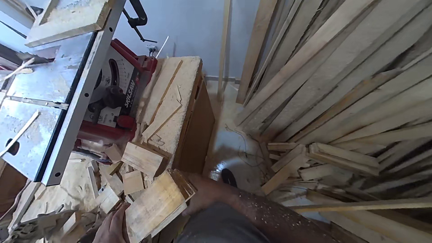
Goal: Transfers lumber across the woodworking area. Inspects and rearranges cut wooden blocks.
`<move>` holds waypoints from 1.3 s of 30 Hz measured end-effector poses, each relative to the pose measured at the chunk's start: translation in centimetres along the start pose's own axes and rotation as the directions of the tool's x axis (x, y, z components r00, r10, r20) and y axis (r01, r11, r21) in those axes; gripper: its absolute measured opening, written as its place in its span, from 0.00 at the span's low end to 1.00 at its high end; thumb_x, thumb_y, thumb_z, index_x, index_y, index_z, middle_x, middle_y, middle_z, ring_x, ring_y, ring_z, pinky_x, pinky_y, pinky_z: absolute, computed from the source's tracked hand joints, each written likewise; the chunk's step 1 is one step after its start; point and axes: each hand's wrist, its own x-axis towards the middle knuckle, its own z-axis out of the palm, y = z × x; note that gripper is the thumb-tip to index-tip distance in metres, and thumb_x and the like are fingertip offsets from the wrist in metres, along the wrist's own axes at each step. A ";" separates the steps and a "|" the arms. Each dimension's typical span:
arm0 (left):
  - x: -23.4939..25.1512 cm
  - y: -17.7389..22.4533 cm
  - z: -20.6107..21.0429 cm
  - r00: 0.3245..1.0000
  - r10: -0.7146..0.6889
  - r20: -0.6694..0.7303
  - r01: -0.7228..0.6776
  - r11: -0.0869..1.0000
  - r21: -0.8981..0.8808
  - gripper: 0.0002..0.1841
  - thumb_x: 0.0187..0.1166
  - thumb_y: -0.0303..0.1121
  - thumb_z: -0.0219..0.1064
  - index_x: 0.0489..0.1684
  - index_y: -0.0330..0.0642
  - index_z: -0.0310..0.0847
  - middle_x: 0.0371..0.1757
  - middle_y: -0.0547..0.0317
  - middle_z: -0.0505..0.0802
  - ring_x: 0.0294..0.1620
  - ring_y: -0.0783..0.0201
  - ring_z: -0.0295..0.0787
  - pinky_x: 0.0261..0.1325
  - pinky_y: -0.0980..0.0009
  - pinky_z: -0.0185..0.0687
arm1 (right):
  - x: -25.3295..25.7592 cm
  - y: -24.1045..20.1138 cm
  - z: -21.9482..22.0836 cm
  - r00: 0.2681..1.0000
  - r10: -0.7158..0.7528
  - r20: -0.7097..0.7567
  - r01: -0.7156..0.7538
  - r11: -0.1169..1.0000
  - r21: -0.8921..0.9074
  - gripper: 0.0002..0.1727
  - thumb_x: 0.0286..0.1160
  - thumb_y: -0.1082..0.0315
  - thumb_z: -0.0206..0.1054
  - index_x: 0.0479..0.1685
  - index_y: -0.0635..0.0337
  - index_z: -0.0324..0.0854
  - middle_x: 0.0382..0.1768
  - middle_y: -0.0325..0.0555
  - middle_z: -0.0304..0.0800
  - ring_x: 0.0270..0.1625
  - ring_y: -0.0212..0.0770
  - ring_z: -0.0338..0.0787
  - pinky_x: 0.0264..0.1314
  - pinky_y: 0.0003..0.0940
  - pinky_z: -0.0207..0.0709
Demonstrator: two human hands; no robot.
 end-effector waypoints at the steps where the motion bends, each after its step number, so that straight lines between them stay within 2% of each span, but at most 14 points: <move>1: -0.2 -0.2 0.2 1.000 0.010 -0.002 -0.010 1.000 0.000 0.60 0.37 0.56 0.90 0.77 0.29 0.71 0.62 0.25 0.86 0.64 0.29 0.85 0.68 0.35 0.78 | 0.2 0.1 -0.2 1.000 -0.007 0.019 0.007 1.000 -0.007 0.56 0.47 0.60 0.91 0.85 0.57 0.64 0.73 0.48 0.82 0.76 0.39 0.81 0.81 0.41 0.73; 3: -0.7 -1.0 0.3 0.999 0.036 -0.010 -0.035 0.999 0.014 0.59 0.38 0.58 0.88 0.76 0.28 0.71 0.60 0.24 0.87 0.60 0.29 0.86 0.65 0.36 0.80 | 0.7 0.7 -0.3 0.998 -0.053 0.045 0.054 0.998 -0.039 0.58 0.50 0.60 0.90 0.88 0.58 0.59 0.74 0.54 0.80 0.75 0.46 0.82 0.80 0.47 0.75; 4: -1.0 -1.6 0.4 0.999 0.037 -0.010 -0.036 0.999 0.020 0.59 0.39 0.59 0.88 0.75 0.28 0.72 0.59 0.24 0.87 0.59 0.28 0.87 0.65 0.37 0.80 | 1.0 0.7 -0.3 0.996 -0.071 0.045 0.074 0.996 -0.059 0.57 0.49 0.61 0.91 0.87 0.57 0.60 0.72 0.54 0.81 0.73 0.48 0.84 0.77 0.48 0.77; 6: -1.7 -2.8 0.5 1.000 -0.001 0.007 0.001 1.000 0.024 0.58 0.40 0.60 0.88 0.75 0.29 0.72 0.60 0.23 0.87 0.60 0.29 0.86 0.66 0.37 0.79 | 1.5 0.5 -0.1 0.997 -0.071 0.034 0.074 0.993 -0.097 0.56 0.46 0.61 0.91 0.84 0.53 0.64 0.69 0.53 0.83 0.69 0.48 0.86 0.73 0.50 0.80; 10: -1.9 -4.1 0.5 0.999 -0.049 0.024 0.048 0.999 0.007 0.60 0.39 0.58 0.89 0.77 0.29 0.70 0.61 0.24 0.86 0.62 0.28 0.85 0.69 0.35 0.77 | 2.0 0.0 -0.1 0.999 -0.001 0.046 0.009 0.986 -0.166 0.57 0.50 0.58 0.90 0.88 0.45 0.60 0.74 0.50 0.81 0.73 0.48 0.83 0.75 0.52 0.78; 12: -1.6 -4.2 0.6 0.998 -0.053 0.030 0.054 0.999 -0.008 0.61 0.38 0.58 0.89 0.78 0.29 0.70 0.61 0.24 0.86 0.63 0.28 0.84 0.70 0.35 0.76 | 1.8 -0.3 -0.2 0.999 0.024 0.037 -0.016 0.979 -0.205 0.61 0.53 0.57 0.89 0.93 0.44 0.53 0.80 0.49 0.75 0.77 0.49 0.81 0.78 0.53 0.76; 14: -1.5 -4.2 0.7 0.998 -0.049 0.030 0.050 0.999 -0.014 0.61 0.38 0.59 0.89 0.78 0.30 0.70 0.61 0.25 0.86 0.63 0.28 0.84 0.69 0.35 0.76 | 1.0 -1.0 0.2 0.997 0.076 0.005 -0.072 0.965 -0.252 0.64 0.58 0.54 0.87 0.97 0.46 0.43 0.88 0.49 0.65 0.81 0.49 0.77 0.80 0.53 0.74; 16: -1.5 -4.2 0.9 0.999 -0.035 0.018 0.036 0.999 -0.018 0.60 0.39 0.58 0.89 0.77 0.29 0.71 0.60 0.25 0.86 0.63 0.27 0.84 0.69 0.34 0.76 | -0.2 -2.0 1.1 0.991 0.122 -0.058 -0.134 0.948 -0.289 0.65 0.60 0.48 0.85 0.97 0.53 0.41 0.90 0.52 0.61 0.80 0.51 0.79 0.78 0.52 0.76; 20: -1.6 -3.8 1.0 1.000 -0.020 -0.016 0.020 1.000 -0.025 0.57 0.39 0.56 0.89 0.75 0.29 0.73 0.58 0.25 0.87 0.62 0.26 0.84 0.68 0.33 0.75 | -1.5 -2.7 4.1 0.979 0.102 -0.177 -0.146 0.956 -0.256 0.71 0.56 0.37 0.83 0.95 0.67 0.41 0.89 0.61 0.62 0.80 0.51 0.80 0.78 0.48 0.78; 24: -1.6 -3.8 1.1 0.999 0.012 -0.044 -0.014 0.999 -0.037 0.56 0.38 0.54 0.89 0.75 0.29 0.73 0.57 0.25 0.87 0.60 0.25 0.85 0.65 0.32 0.76 | -1.3 -1.5 4.8 0.963 -0.035 -0.268 -0.045 0.957 -0.286 0.64 0.65 0.35 0.76 0.91 0.73 0.50 0.83 0.65 0.71 0.75 0.53 0.85 0.75 0.48 0.80; 28: -1.6 -3.5 1.2 0.999 0.039 -0.037 -0.041 0.998 -0.048 0.55 0.37 0.50 0.90 0.73 0.28 0.74 0.55 0.26 0.88 0.58 0.26 0.85 0.63 0.32 0.77 | -1.3 -1.6 4.3 0.979 -0.033 -0.204 -0.044 0.931 -0.362 0.61 0.73 0.33 0.68 0.92 0.74 0.47 0.80 0.67 0.73 0.70 0.55 0.88 0.71 0.50 0.83; 32: -1.5 -3.0 1.2 0.999 0.034 -0.038 -0.035 0.998 -0.047 0.55 0.37 0.53 0.89 0.72 0.29 0.75 0.56 0.28 0.88 0.60 0.27 0.85 0.63 0.33 0.77 | -1.5 -2.1 3.8 0.989 -0.002 -0.151 -0.060 0.911 -0.408 0.60 0.76 0.33 0.66 0.92 0.74 0.45 0.81 0.68 0.72 0.66 0.57 0.91 0.67 0.50 0.85; 39: -1.0 -2.5 1.2 0.999 0.021 -0.034 -0.022 0.999 -0.028 0.57 0.36 0.55 0.90 0.74 0.31 0.75 0.59 0.31 0.88 0.62 0.30 0.85 0.66 0.35 0.77 | -1.5 -1.5 3.3 0.989 -0.019 -0.148 -0.039 0.924 -0.381 0.58 0.76 0.35 0.67 0.92 0.72 0.47 0.78 0.65 0.77 0.69 0.54 0.89 0.72 0.49 0.82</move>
